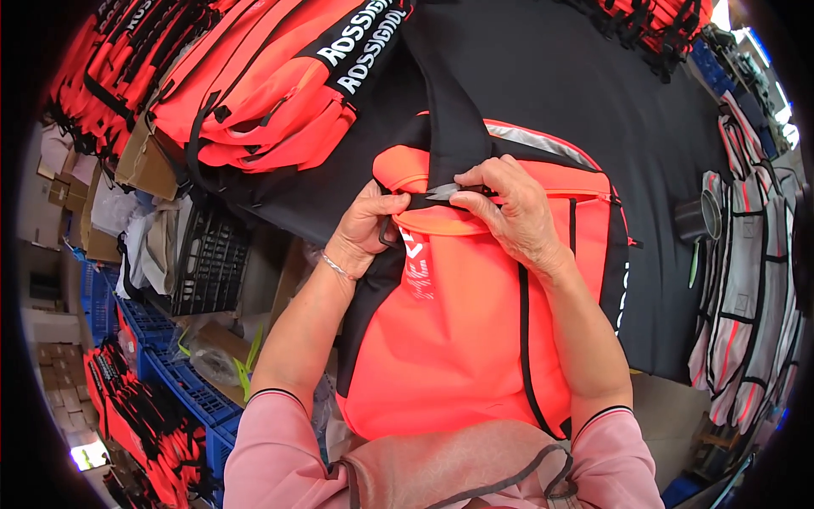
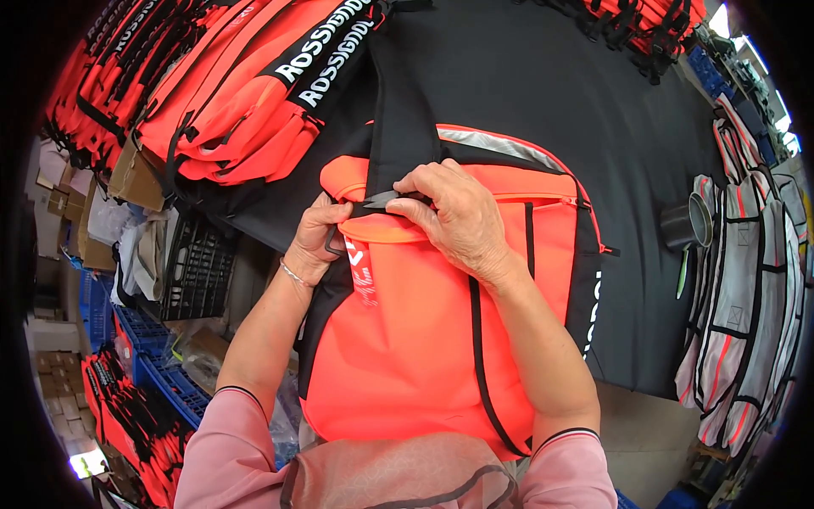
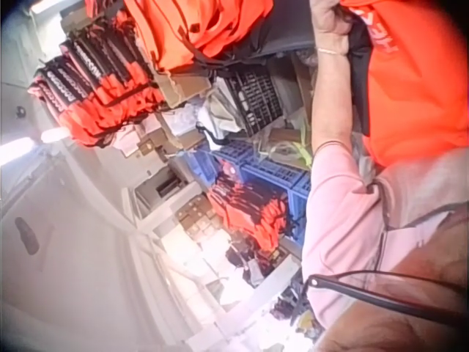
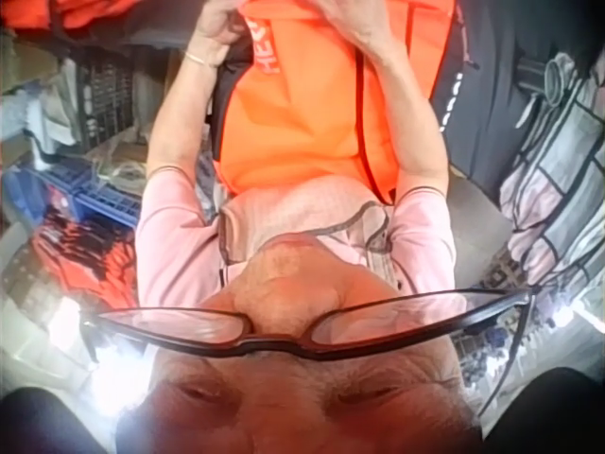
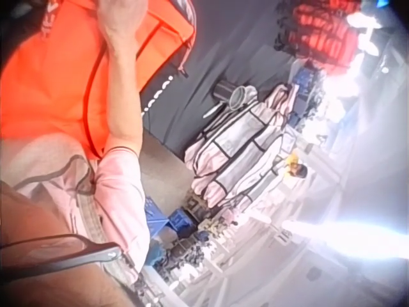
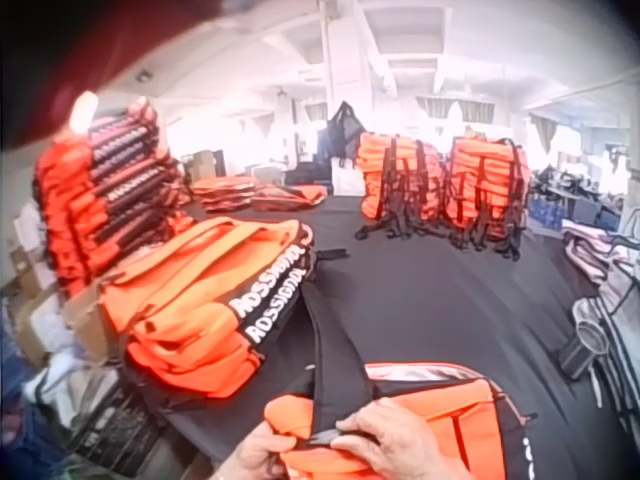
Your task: Folding, inspecting, and organizing athletic backpack style bags at a manufacturing workstation.
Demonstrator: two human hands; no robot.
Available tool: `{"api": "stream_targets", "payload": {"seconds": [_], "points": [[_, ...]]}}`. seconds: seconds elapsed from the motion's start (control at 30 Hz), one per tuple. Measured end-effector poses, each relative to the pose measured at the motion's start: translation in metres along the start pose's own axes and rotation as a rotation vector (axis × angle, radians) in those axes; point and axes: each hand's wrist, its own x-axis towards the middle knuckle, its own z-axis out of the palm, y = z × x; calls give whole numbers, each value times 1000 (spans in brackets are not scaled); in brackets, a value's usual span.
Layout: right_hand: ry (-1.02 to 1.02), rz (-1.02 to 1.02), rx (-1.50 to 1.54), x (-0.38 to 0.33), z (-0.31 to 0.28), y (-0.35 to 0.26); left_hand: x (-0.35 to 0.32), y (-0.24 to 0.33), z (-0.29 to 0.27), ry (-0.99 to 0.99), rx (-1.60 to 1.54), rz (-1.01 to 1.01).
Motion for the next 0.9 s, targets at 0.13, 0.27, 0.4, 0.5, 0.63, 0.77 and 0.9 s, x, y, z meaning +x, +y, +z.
{"api": "stream_targets", "payload": {"seconds": [0.13,0.27,0.4,0.5,0.63,0.77,0.9], "points": [[25,-31,-17,-1,-1,1,1,-1,7,59,5,9],[-17,-3,-2,-4,-9,4,0,3,13,7,20,0],[-29,193,427,-15,-29,-12,-3,18,27,-49,78,38],[65,226,582,-14,-42,-40,-3,30,22,-161,161,38],[90,49,314,-11,-42,-46,0,30,59,-61,281,86],[130,-97,118,-1,-30,-46,0,34,83,-99,328,74],[140,-52,150,-8,-38,-47,10,36,77,-48,447,36]]}}
